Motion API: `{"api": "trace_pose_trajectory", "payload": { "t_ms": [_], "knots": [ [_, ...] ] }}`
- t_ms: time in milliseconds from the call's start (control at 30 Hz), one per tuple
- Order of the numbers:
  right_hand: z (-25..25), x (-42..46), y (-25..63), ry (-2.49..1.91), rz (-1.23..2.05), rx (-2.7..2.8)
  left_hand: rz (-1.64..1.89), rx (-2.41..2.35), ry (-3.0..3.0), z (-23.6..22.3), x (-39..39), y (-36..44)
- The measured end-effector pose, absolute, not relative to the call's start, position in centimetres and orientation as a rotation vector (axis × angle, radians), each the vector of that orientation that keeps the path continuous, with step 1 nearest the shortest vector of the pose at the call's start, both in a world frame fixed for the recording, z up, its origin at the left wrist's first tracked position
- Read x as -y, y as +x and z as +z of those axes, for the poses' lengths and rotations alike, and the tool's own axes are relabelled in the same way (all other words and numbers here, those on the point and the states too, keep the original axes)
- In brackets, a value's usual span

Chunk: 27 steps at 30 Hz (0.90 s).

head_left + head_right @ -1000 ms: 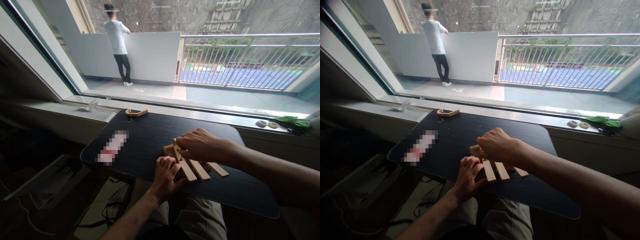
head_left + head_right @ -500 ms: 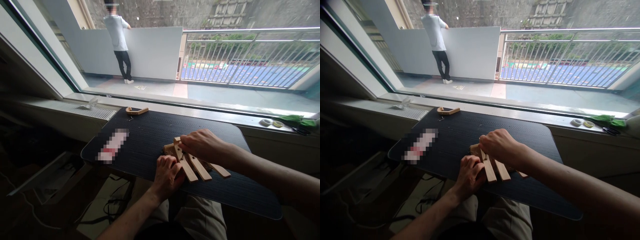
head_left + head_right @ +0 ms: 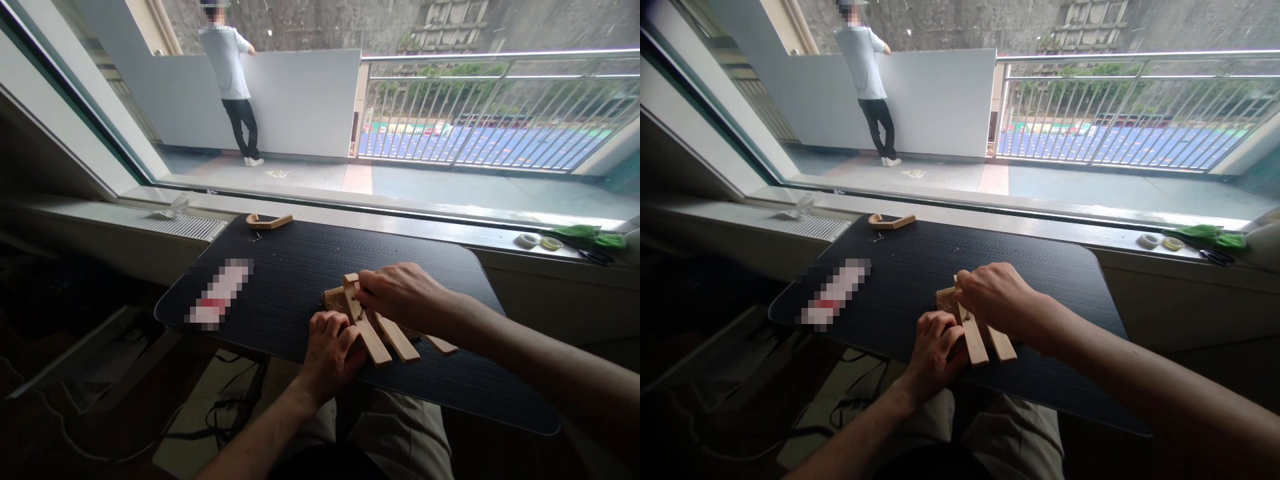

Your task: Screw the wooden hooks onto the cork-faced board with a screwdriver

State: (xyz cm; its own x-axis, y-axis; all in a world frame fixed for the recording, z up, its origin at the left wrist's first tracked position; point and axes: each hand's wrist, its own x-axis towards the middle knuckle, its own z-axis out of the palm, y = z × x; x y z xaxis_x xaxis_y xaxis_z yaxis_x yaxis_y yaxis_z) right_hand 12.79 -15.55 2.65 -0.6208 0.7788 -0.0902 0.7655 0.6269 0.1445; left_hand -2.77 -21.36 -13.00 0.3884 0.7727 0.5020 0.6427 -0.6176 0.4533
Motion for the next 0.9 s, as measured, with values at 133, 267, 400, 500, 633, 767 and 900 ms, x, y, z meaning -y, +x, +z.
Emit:
{"api": "trace_pose_trajectory", "payload": {
  "t_ms": [133,267,400,500,633,767,900],
  "knots": [
    [3.0,15.4,12.9,1.327,0.19,-2.657,1.068,-1.26,2.466,-13.1,21.3,-2.8],
    [4.5,15.6,13.2,1.257,0.016,-2.671,1.067,-1.267,2.466,-13.1,21.3,-2.8],
    [5.0,15.8,13.4,1.131,-0.169,-2.675,1.046,-1.263,2.455,-13.0,21.3,-2.8],
    [4.5,15.7,13.5,1.175,-0.136,-2.671,1.034,-1.265,2.447,-13.0,21.3,-2.8],
    [3.7,15.5,13.5,1.284,0.025,-2.619,1.045,-1.265,2.448,-13.1,21.3,-2.8],
    [3.8,15.5,13.3,1.301,0.048,-2.578,1.054,-1.271,2.449,-13.2,21.3,-2.8],
    [5.1,15.7,13.3,1.222,-0.085,-2.656,1.044,-1.269,2.457,-13.2,21.3,-2.8]
  ]
}}
